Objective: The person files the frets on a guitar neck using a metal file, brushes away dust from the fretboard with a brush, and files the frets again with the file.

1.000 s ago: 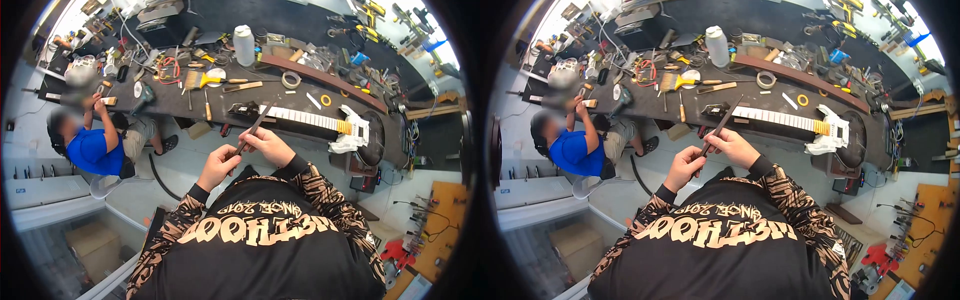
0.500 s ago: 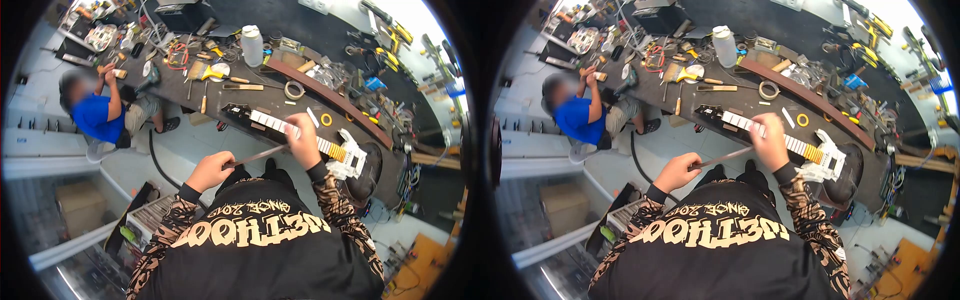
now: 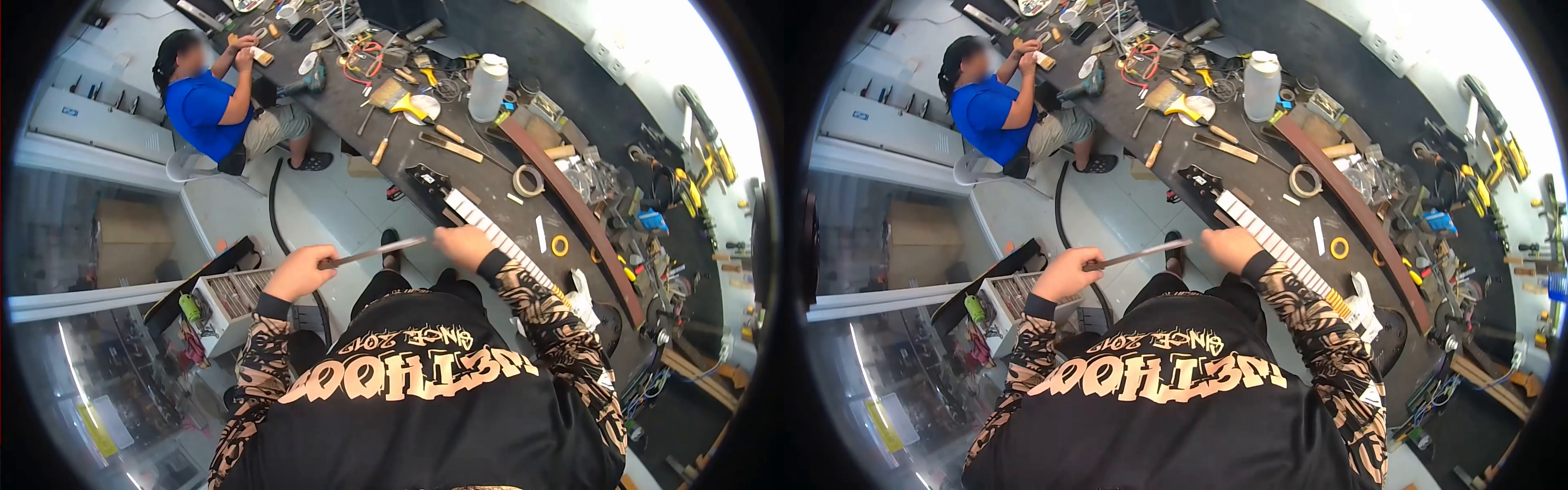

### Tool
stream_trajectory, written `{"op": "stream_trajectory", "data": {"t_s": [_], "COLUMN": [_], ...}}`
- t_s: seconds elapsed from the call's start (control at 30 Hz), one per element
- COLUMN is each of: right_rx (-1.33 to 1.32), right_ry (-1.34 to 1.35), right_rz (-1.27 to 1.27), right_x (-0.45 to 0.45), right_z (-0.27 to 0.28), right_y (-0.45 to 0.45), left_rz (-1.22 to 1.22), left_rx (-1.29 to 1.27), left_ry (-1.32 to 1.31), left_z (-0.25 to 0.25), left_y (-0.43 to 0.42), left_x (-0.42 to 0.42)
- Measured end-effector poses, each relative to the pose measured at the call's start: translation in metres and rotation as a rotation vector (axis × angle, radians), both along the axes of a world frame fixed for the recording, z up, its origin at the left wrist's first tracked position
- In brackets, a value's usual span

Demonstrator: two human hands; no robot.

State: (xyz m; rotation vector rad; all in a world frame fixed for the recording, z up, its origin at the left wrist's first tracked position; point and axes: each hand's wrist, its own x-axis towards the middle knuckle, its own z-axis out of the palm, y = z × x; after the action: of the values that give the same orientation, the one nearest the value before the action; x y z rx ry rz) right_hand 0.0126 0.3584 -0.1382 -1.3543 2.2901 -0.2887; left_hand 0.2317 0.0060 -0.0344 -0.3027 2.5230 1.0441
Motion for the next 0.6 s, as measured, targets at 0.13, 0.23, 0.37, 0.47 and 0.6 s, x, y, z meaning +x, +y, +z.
{"op": "stream_trajectory", "data": {"t_s": [0.13,0.23,0.37,0.47,0.6], "right_rx": [-0.12,-0.385,-0.274,-0.572,-0.39], "right_ry": [0.043,0.099,-0.583,-0.935,-1.227], "right_rz": [-0.1,-0.047,-0.197,-0.057,-0.396], "right_x": [-0.043,-0.035,-0.006,0.019,0.008], "right_z": [0.009,0.049,0.043,0.021,0.054], "right_y": [-0.012,-0.077,-0.166,-0.21,-0.25], "left_rz": [0.264,0.309,0.576,0.755,0.618], "left_rx": [0.021,0.032,0.644,1.077,1.078], "left_ry": [0.002,0.082,0.173,0.291,0.305], "left_z": [0.005,-0.025,-0.059,-0.04,-0.056], "left_y": [-0.016,-0.031,-0.037,-0.021,-0.062], "left_x": [0.001,-0.013,-0.047,-0.089,-0.121]}}
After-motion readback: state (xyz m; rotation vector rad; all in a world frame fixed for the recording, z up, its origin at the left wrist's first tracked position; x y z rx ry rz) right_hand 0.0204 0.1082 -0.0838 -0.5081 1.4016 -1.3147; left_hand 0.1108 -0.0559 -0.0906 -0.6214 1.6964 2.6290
